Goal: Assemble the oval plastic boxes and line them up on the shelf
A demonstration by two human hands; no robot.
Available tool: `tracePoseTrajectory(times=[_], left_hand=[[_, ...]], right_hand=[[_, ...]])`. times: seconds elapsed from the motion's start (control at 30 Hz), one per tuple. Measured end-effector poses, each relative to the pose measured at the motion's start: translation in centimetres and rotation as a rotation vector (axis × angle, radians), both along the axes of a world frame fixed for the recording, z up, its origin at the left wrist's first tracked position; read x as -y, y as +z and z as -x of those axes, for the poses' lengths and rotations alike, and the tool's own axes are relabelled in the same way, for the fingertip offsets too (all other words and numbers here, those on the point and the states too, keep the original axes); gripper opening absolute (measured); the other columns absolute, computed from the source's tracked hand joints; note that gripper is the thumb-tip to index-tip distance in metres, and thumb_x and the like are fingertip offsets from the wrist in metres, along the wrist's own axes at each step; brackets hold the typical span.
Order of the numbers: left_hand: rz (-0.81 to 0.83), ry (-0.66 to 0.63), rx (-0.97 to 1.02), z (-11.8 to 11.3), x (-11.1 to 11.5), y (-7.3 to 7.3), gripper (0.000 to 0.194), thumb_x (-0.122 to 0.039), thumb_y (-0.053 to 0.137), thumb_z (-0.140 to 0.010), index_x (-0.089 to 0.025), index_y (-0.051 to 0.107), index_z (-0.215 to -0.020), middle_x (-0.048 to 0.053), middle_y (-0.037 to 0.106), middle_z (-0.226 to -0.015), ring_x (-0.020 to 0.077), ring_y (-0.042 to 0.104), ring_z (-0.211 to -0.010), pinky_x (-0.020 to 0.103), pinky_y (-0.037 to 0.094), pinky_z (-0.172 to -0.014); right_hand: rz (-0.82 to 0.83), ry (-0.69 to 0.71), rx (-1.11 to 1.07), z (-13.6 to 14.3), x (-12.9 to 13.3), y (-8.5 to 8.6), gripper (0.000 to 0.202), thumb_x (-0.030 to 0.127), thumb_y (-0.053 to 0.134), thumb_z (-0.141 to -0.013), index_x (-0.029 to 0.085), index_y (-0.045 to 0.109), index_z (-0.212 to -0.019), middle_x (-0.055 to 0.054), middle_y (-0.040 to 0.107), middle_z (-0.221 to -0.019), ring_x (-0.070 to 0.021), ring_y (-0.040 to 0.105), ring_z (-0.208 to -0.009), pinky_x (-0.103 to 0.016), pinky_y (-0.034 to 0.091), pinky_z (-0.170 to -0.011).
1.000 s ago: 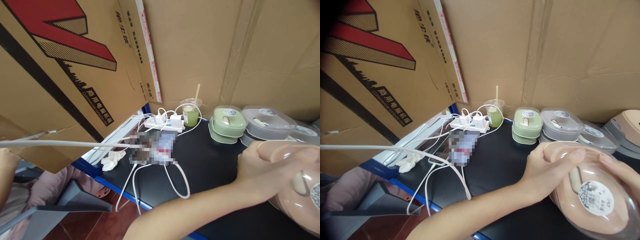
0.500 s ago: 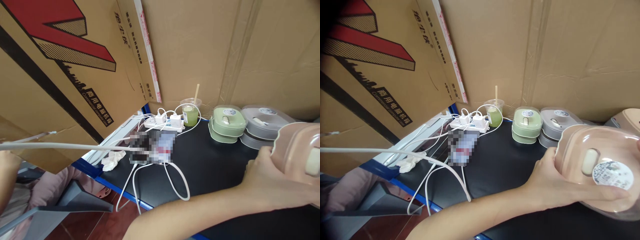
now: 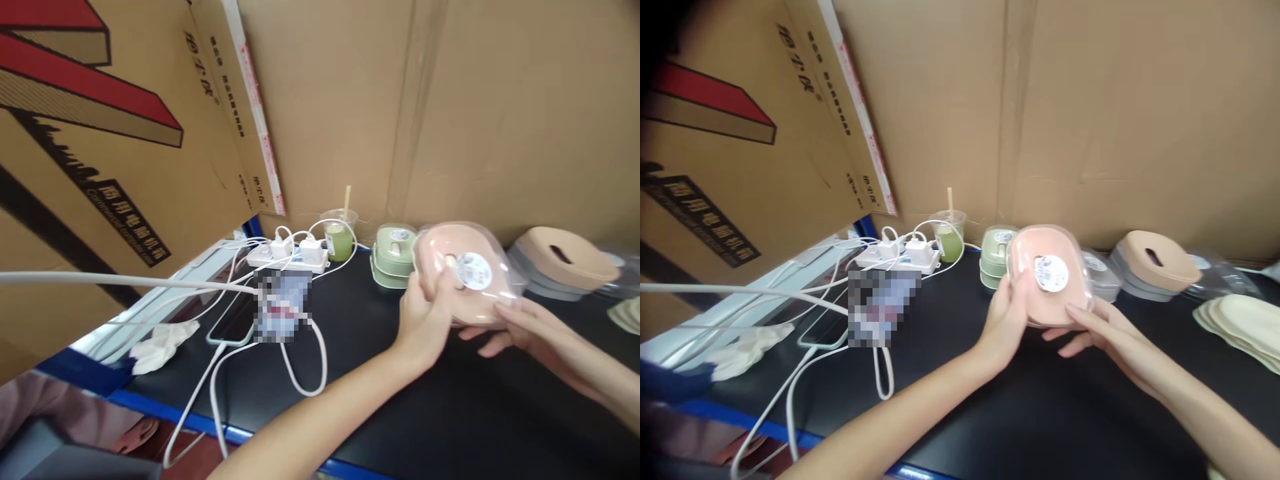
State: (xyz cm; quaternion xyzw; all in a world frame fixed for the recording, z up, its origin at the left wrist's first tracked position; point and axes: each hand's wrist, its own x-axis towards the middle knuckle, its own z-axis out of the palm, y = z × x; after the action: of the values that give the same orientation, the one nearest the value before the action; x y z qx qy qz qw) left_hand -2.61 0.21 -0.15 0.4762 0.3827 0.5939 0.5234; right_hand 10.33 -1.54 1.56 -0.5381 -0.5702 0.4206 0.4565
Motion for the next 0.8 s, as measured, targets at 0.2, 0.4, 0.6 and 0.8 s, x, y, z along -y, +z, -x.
tracePoseTrajectory(times=[0.2,0.4,0.6,0.8], left_hand=[[0.081,0.010,0.080,0.6,-0.6,1.5,0.020,-0.024,0.041,-0.085,-0.013,0.053,-0.096,0.005,0.055,-0.093,0.0072,0.053,-0.059,0.017,0.044,-0.048],[0.045,0.060,0.015,0.8,-0.1,2.1,0.011,-0.008,0.043,-0.076,-0.015,0.050,-0.082,0.000,0.051,-0.083,0.0048,0.048,-0.054,0.014,0.039,-0.042],[-0.015,0.092,-0.133,0.5,0.0,1.5,0.013,-0.010,0.041,-0.074,-0.016,0.050,-0.080,0.002,0.053,-0.085,0.0081,0.050,-0.060,0.017,0.040,-0.046],[-0.262,0.437,-0.577,1.9,-1.2,1.5,0.034,-0.016,0.051,-0.071,-0.019,0.057,-0.105,0.010,0.049,-0.119,0.0258,0.044,-0.115,0.044,0.034,-0.098]], right_hand=[[-0.084,-0.304,-0.388,-1.8,-0.3,4.9,0.059,0.056,0.072,-0.030,0.019,0.055,-0.073,0.001,0.056,-0.050,-0.0120,0.050,-0.038,-0.021,0.045,-0.036],[-0.194,-0.510,-0.360,-5.1,-2.3,4.8,0.027,0.035,0.059,-0.065,0.018,0.050,-0.085,0.004,0.052,-0.051,-0.0067,0.046,-0.034,-0.014,0.038,-0.033],[-0.034,-0.522,-0.295,-5.9,-4.4,2.9,0.022,0.031,0.052,-0.084,0.017,0.055,-0.100,0.005,0.047,-0.046,-0.0057,0.041,-0.033,-0.013,0.034,-0.032],[0.044,-0.443,-0.228,-6.6,-5.1,2.0,0.033,0.032,0.057,-0.082,0.017,0.057,-0.112,0.002,0.056,-0.059,-0.0067,0.051,-0.042,-0.013,0.043,-0.040]])
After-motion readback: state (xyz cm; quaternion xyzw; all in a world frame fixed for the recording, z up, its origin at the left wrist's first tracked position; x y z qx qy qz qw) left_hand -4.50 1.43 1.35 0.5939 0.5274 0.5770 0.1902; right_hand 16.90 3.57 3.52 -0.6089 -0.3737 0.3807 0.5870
